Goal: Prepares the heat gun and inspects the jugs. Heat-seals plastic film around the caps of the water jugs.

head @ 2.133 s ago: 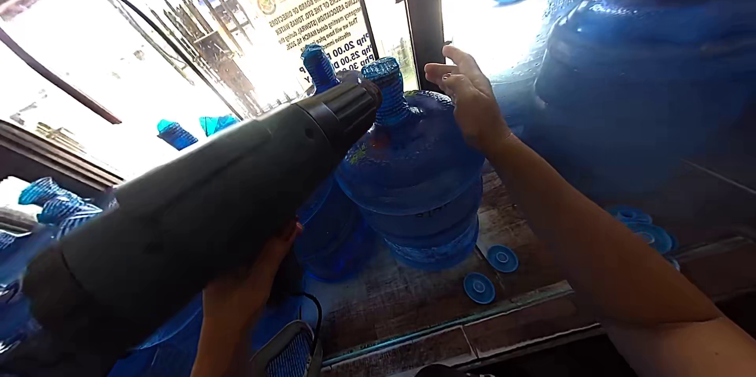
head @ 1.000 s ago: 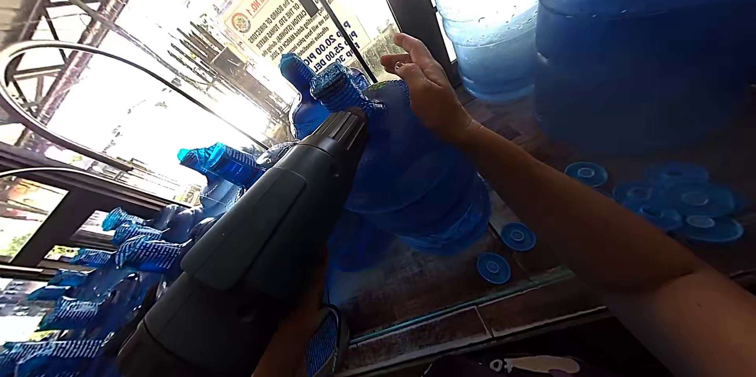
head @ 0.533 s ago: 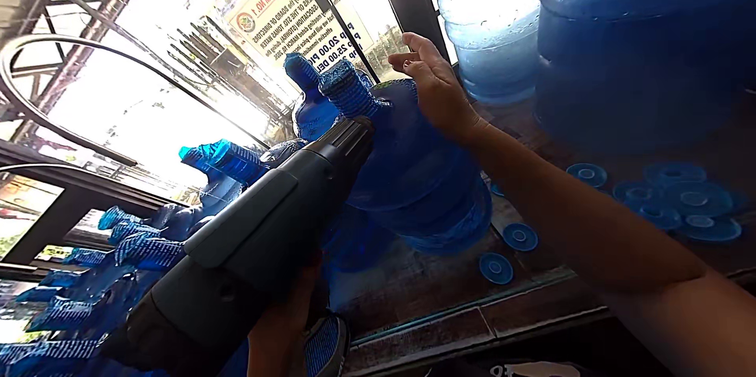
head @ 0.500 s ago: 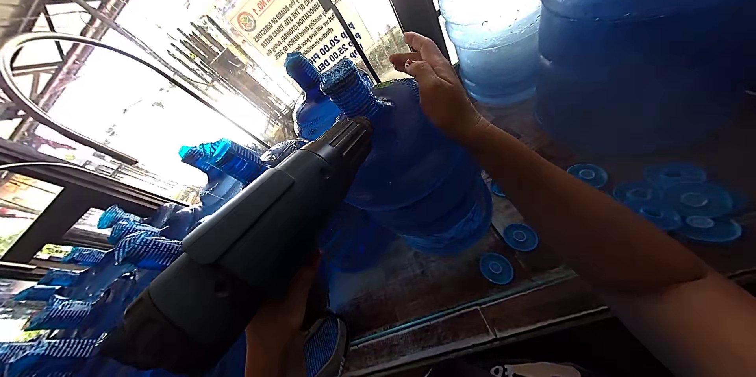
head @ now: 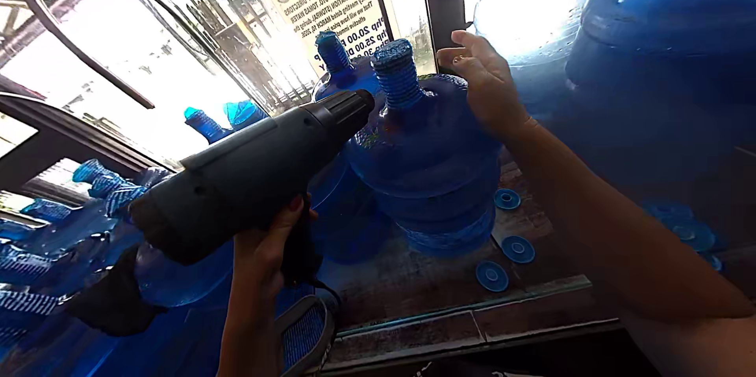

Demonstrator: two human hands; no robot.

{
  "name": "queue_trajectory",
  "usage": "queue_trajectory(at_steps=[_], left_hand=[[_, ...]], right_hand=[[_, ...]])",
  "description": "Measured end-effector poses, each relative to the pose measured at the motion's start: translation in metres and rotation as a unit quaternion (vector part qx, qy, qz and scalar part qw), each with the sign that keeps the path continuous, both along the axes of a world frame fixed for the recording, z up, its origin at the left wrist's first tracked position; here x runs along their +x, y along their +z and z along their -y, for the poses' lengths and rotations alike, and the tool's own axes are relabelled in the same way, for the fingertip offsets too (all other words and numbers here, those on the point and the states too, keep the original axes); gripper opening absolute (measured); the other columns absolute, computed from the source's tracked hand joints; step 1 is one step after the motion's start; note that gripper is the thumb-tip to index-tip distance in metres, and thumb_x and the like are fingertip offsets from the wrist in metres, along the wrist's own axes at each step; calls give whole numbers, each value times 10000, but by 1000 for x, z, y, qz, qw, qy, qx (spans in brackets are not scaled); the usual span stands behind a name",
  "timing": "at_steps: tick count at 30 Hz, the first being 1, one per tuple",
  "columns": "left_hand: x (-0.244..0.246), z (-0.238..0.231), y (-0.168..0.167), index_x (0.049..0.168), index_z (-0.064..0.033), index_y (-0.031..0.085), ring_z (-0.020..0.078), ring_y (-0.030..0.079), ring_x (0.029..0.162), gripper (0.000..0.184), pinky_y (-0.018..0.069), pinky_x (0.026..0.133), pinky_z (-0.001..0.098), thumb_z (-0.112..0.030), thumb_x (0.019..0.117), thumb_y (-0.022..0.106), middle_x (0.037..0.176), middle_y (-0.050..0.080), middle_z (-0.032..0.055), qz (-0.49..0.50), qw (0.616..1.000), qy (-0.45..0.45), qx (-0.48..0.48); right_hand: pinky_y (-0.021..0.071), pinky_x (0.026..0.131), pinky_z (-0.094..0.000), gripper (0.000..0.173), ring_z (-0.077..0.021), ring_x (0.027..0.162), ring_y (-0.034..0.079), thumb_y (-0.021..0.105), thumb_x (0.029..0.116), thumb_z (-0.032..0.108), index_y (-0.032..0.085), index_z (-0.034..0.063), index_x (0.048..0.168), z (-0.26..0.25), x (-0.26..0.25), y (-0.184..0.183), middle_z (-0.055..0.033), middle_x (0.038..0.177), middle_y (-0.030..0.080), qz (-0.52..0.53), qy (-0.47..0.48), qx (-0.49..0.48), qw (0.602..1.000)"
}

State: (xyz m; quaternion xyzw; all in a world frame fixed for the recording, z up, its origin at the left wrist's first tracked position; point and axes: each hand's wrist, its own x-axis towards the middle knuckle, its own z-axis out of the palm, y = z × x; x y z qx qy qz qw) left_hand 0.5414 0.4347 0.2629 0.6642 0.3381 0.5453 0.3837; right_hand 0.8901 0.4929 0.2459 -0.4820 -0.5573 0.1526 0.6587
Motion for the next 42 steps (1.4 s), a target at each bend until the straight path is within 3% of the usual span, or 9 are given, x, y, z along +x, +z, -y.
queue_trajectory(at_steps=[12, 21, 24, 26, 28, 31, 35, 39, 42], left_hand=[[-2, -37, -12, 1160, -101, 648, 151, 723, 790, 221, 634, 708, 299, -168, 951, 681, 957, 728, 45, 14, 997, -55, -42], [-25, -47, -16, 1156, -84, 656, 161, 726, 787, 219, 633, 706, 290, -169, 957, 682, 953, 732, 62, 59, 993, -87, -49], [-42, -44, -19, 1155, -88, 639, 165, 730, 801, 216, 637, 735, 297, -176, 961, 674, 963, 734, 58, 88, 992, -90, -24], [-52, -43, -20, 1134, -84, 636, 175, 740, 795, 201, 644, 737, 301, -186, 964, 668, 951, 741, 63, 110, 990, -87, -11], [-62, -42, -19, 1135, -80, 634, 184, 738, 795, 244, 644, 740, 304, -238, 958, 695, 958, 740, 70, 128, 988, -88, -2], [-73, -41, -18, 1131, -121, 656, 186, 742, 812, 298, 647, 756, 304, -318, 929, 752, 969, 743, 58, 137, 986, -93, 10], [-72, -38, -16, 1118, -146, 669, 178, 742, 805, 282, 644, 746, 292, -330, 922, 756, 960, 745, 49, 115, 989, -90, 2], [-52, -35, -16, 1090, -124, 670, 165, 737, 797, 215, 640, 735, 284, -266, 937, 719, 940, 743, 50, 90, 989, -115, -31], [-37, -36, -19, 1104, -97, 666, 158, 731, 809, 219, 635, 744, 282, -223, 932, 715, 941, 737, 51, 74, 988, -128, -51]], right_hand=[[482, 1073, -385, 401, -278, 1243, 628, 453, 1047, 162, 587, -87, 1331, -1, -13, 0, -262, 1317, 637, 187, -113, 42, 975], [436, 1083, -546, 790, -383, 1316, 539, 634, 971, 348, 274, -75, 1532, -6, -95, 37, -302, 1440, 493, 86, -168, -139, 972], [438, 1084, -541, 853, -413, 1310, 538, 687, 957, 368, 252, -124, 1501, -24, -109, 43, -334, 1435, 474, 63, -243, -151, 956], [466, 1049, -532, 761, -389, 1248, 596, 704, 955, 326, 322, -107, 1450, -29, -103, 43, -302, 1325, 573, 67, -255, -143, 954], [502, 1029, -463, 689, -293, 1189, 638, 727, 925, 269, 387, -76, 1415, -32, -83, 40, -237, 1265, 626, 71, -188, -115, 973], [564, 936, -278, 533, -89, 1031, 659, 702, 911, 169, 455, 7, 1355, -31, -44, 40, -59, 1145, 646, 47, 53, -75, 995], [597, 881, -283, 340, -75, 947, 703, 626, 891, 161, 560, 136, 1223, -45, -8, 41, 40, 1035, 718, 23, 268, -104, 958], [579, 907, -263, 329, -59, 977, 691, 611, 927, 197, 548, 133, 1244, -41, -8, 42, 42, 1063, 711, 29, 270, -123, 954], [542, 991, -285, 684, -81, 1138, 635, 660, 947, 342, 351, 64, 1490, -14, -17, 44, -53, 1282, 618, 143, 137, -133, 971]])
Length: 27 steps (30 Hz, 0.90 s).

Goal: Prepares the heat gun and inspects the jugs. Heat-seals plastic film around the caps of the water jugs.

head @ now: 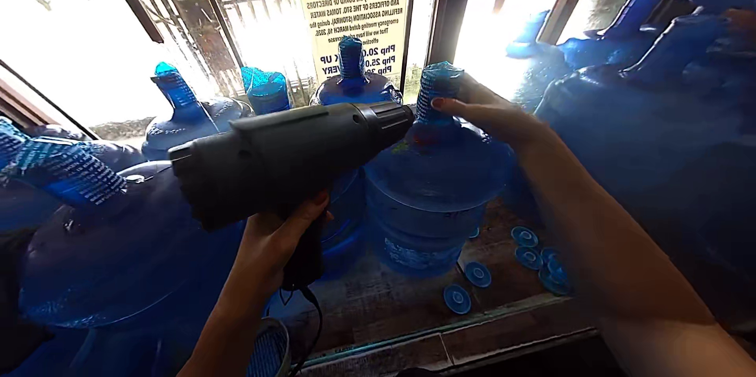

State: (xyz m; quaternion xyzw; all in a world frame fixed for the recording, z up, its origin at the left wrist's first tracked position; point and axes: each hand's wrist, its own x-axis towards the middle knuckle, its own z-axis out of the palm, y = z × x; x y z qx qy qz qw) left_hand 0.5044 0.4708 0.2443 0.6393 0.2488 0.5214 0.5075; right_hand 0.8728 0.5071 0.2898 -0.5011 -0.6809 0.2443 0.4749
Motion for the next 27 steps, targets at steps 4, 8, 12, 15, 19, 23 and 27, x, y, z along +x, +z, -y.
queue_trajectory(at_steps=[4, 8, 12, 15, 19, 23, 27], left_hand=[[14, -3, 1, 1111, -76, 657, 161, 727, 775, 220, 633, 710, 278, -181, 922, 698, 917, 733, 65, -16, 999, 16, -25], [27, -13, 9, 1136, -73, 642, 174, 728, 746, 212, 632, 677, 282, -144, 937, 650, 920, 731, 92, -20, 998, 37, -55], [36, -17, 12, 1138, -58, 648, 186, 723, 743, 189, 630, 675, 296, -153, 977, 620, 922, 727, 116, 24, 998, 36, -55], [32, -9, 11, 1142, -70, 633, 182, 735, 748, 193, 640, 687, 298, -158, 974, 601, 929, 737, 106, 43, 998, 31, -38], [20, 5, 6, 1135, -70, 627, 190, 743, 794, 198, 646, 738, 311, -166, 963, 640, 953, 740, 92, 62, 997, 38, 5], [7, 13, 4, 1130, -109, 651, 194, 749, 827, 267, 648, 771, 316, -269, 937, 741, 975, 744, 76, 88, 994, 47, 42], [-9, 17, 1, 1132, -116, 672, 198, 745, 845, 300, 642, 784, 312, -318, 928, 758, 994, 743, 88, 94, 994, 42, 49]], right_hand=[[449, 1117, -481, 793, -345, 1386, 501, 614, 1006, 363, 221, 10, 1599, 24, -5, -18, -272, 1530, 441, 19, -152, 36, 988], [442, 1120, -434, 587, -314, 1351, 544, 400, 1091, 307, 326, -59, 1543, 23, -16, -43, -286, 1469, 508, 20, -242, 153, 958], [481, 1027, -478, 527, -311, 1221, 625, 369, 1095, 295, 426, -62, 1478, 24, -17, -42, -260, 1337, 619, 55, -243, 160, 955], [505, 997, -513, 507, -323, 1176, 660, 406, 1091, 317, 501, -50, 1428, 22, -15, -46, -228, 1274, 670, 88, -242, 168, 952], [516, 949, -600, 587, -389, 1151, 673, 495, 1051, 407, 508, -42, 1430, 21, -23, -42, -225, 1261, 682, 145, -257, 147, 944], [520, 903, -614, 828, -413, 1094, 669, 618, 958, 530, 374, -69, 1475, 11, -55, -16, -261, 1221, 656, 112, -293, 63, 947], [514, 915, -588, 763, -395, 1087, 669, 679, 943, 492, 408, -62, 1391, -7, -68, -3, -255, 1145, 661, 56, -347, 28, 936]])
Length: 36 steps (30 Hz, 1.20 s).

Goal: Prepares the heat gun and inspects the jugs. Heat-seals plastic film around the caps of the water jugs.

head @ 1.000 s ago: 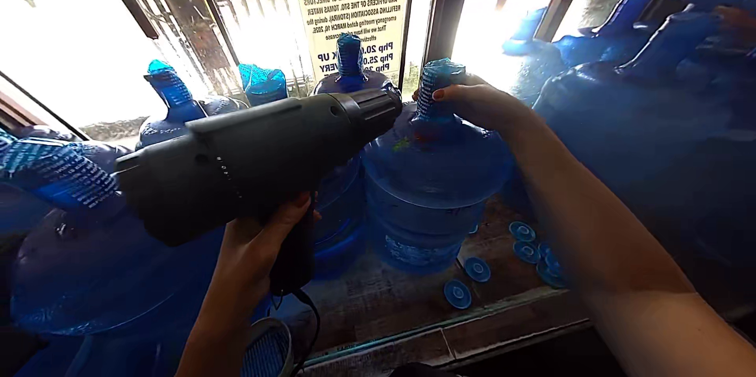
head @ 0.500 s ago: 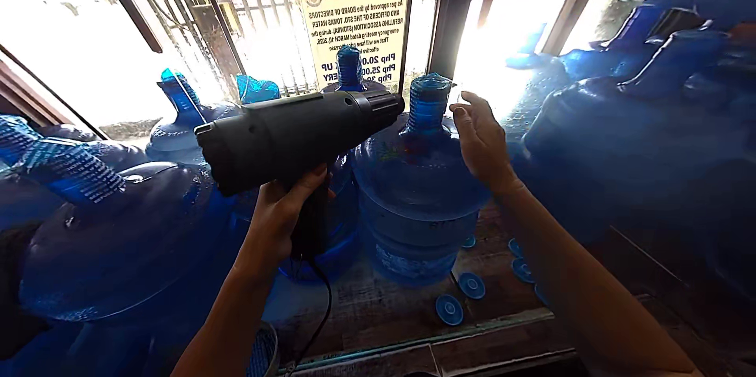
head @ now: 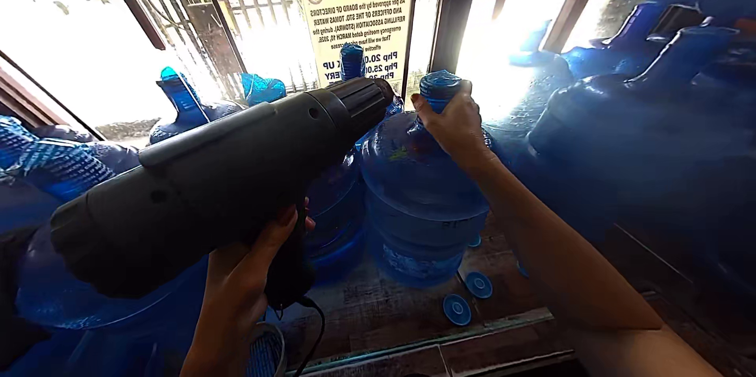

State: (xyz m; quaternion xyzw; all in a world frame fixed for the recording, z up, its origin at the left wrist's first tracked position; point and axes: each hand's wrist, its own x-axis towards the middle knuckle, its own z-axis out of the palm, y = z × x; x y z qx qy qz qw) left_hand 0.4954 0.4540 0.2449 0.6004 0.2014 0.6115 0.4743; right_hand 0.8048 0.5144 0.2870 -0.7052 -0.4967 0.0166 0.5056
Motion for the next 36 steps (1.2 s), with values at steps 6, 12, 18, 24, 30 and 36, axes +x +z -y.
queue_trajectory(at_steps=[6, 12, 18, 24, 30, 36], left_hand=[[-19, -2, -1, 1117, -164, 699, 173, 740, 840, 263, 639, 778, 295, -343, 932, 753, 978, 744, 55, -24, 999, 18, 12], [-9, -18, 19, 1098, -167, 690, 165, 739, 789, 190, 639, 716, 284, -265, 936, 713, 946, 747, 58, -84, 996, 4, -42], [18, -36, 28, 1085, -93, 690, 168, 721, 744, 179, 623, 676, 279, -222, 966, 659, 899, 733, 99, -133, 980, -53, -137], [34, -51, 43, 1105, -69, 676, 158, 709, 717, 152, 619, 643, 278, -173, 1020, 604, 906, 724, 98, -143, 974, -70, -163], [35, -52, 64, 1114, -103, 673, 154, 718, 744, 189, 628, 655, 282, -233, 1032, 563, 952, 726, 88, -111, 985, -69, -113], [39, -36, 78, 1095, -119, 677, 152, 724, 756, 166, 627, 654, 277, -227, 997, 598, 952, 732, 72, -149, 985, -48, -74]], right_hand=[[558, 940, -324, 557, -96, 1039, 661, 692, 914, 342, 519, 3, 1320, -13, 53, -7, -67, 1134, 668, -18, 267, 72, 961], [574, 892, -238, 311, -20, 959, 684, 588, 904, 247, 577, 159, 1202, -25, 82, 7, 91, 1029, 714, -88, 453, -16, 887], [494, 1055, -439, 802, -211, 1257, 602, 629, 932, 466, 322, 52, 1546, 18, 76, 5, -141, 1375, 605, 75, 277, -58, 956], [459, 1091, -498, 616, -360, 1348, 539, 450, 1083, 244, 221, -14, 1593, 42, 67, -41, -278, 1502, 480, 77, 164, 72, 981], [487, 1027, -528, 528, -359, 1262, 602, 352, 1102, 224, 295, -24, 1565, 40, 67, -45, -251, 1440, 558, 79, 162, 63, 982], [458, 1055, -536, 510, -360, 1292, 586, 306, 1110, 210, 327, -42, 1553, 40, 63, -42, -249, 1431, 571, 56, 164, 59, 983]])
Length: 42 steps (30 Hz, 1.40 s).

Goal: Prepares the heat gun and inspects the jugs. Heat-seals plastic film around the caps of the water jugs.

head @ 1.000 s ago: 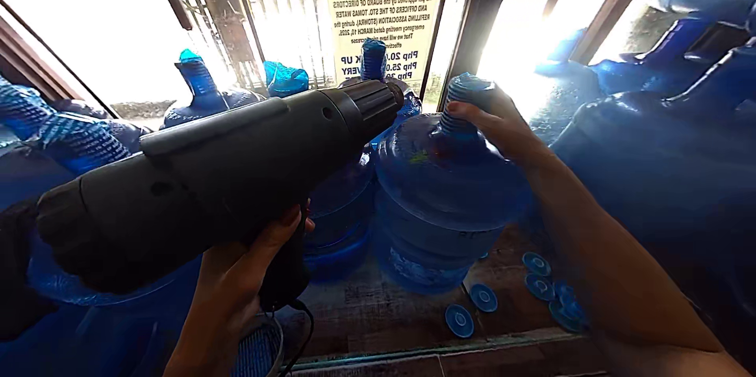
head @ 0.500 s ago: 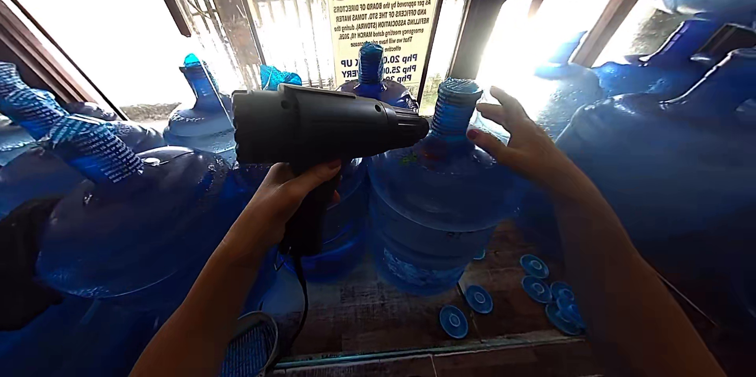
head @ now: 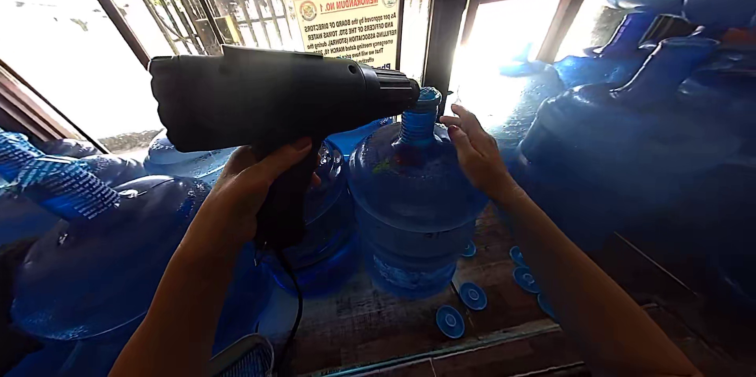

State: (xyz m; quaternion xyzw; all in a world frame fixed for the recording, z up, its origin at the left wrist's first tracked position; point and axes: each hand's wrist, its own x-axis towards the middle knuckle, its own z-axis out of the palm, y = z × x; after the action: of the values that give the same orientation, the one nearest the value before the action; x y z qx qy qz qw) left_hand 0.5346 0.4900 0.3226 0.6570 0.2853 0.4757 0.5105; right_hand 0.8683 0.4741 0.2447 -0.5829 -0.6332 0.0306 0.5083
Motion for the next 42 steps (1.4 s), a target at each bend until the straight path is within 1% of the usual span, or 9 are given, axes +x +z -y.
queue_trajectory(at_steps=[5, 10, 13, 17, 24, 27, 33, 37, 42], left_hand=[[-6, 19, -4, 1120, -129, 673, 155, 723, 779, 165, 631, 676, 288, -176, 979, 600, 971, 734, 60, 25, 996, 68, 48], [-44, 38, -18, 1161, -121, 651, 195, 733, 804, 335, 643, 716, 314, -353, 931, 727, 999, 734, 87, 96, 984, 122, 92], [-74, 56, -29, 1150, -86, 645, 223, 742, 809, 456, 648, 735, 331, -429, 884, 783, 996, 734, 123, 136, 976, 140, 94], [-109, 89, -40, 1137, -70, 670, 228, 740, 854, 430, 640, 781, 331, -408, 896, 779, 1005, 737, 127, 149, 972, 149, 104], [-156, 142, -45, 1155, -59, 662, 231, 736, 857, 416, 633, 794, 331, -371, 907, 779, 1002, 739, 124, 108, 949, 234, 182], [-168, 150, -37, 1204, -73, 637, 225, 724, 907, 444, 628, 813, 341, -382, 913, 769, 1076, 716, 106, 74, 941, 263, 200], [-170, 152, -17, 1206, -97, 641, 220, 725, 912, 450, 636, 809, 361, -415, 913, 764, 1078, 715, 85, 24, 926, 313, 210], [-167, 154, -11, 1204, -119, 638, 193, 730, 900, 462, 638, 795, 341, -445, 901, 764, 1076, 724, 61, 2, 920, 341, 194], [-169, 152, -13, 1209, -123, 638, 200, 727, 910, 444, 638, 799, 346, -433, 912, 750, 1076, 717, 60, -14, 920, 348, 182]], right_hand=[[375, 1161, -514, 586, -347, 1410, 487, 271, 1105, 340, 403, -51, 1521, -14, 4, 17, -270, 1513, 483, 2, 5, 6, 1000], [245, 1219, -598, 721, -411, 1534, 269, 238, 1091, 490, 306, -36, 1580, -64, -27, 97, -267, 1626, 320, 209, 14, -110, 972], [279, 1157, -679, 713, -441, 1488, 354, 151, 1116, 481, 365, -43, 1551, -97, -48, 128, -283, 1580, 390, 336, 41, -277, 899], [324, 1124, -619, 612, -393, 1422, 445, 226, 1135, 417, 543, -20, 1424, -84, -81, 143, -256, 1493, 500, 269, 12, -405, 874], [321, 1117, -712, 633, -425, 1419, 463, 178, 1125, 440, 491, 33, 1495, -73, -74, 119, -236, 1508, 507, 367, 161, -210, 892], [308, 1160, -626, 605, -405, 1431, 443, 346, 1106, 439, 426, 23, 1539, -45, -126, 105, -233, 1534, 477, 286, 236, -172, 913], [395, 1124, -563, 863, -397, 1360, 507, 628, 985, 501, 284, -52, 1551, -103, -208, 84, -297, 1470, 494, 15, 246, -227, 942], [455, 1090, -506, 739, -320, 1273, 586, 688, 962, 409, 389, -23, 1482, -142, -231, 62, -239, 1367, 584, -67, 273, -182, 942], [455, 1039, -582, 632, -397, 1186, 623, 719, 950, 386, 537, -71, 1347, -149, -228, 42, -275, 1244, 640, -29, 236, -136, 962]])
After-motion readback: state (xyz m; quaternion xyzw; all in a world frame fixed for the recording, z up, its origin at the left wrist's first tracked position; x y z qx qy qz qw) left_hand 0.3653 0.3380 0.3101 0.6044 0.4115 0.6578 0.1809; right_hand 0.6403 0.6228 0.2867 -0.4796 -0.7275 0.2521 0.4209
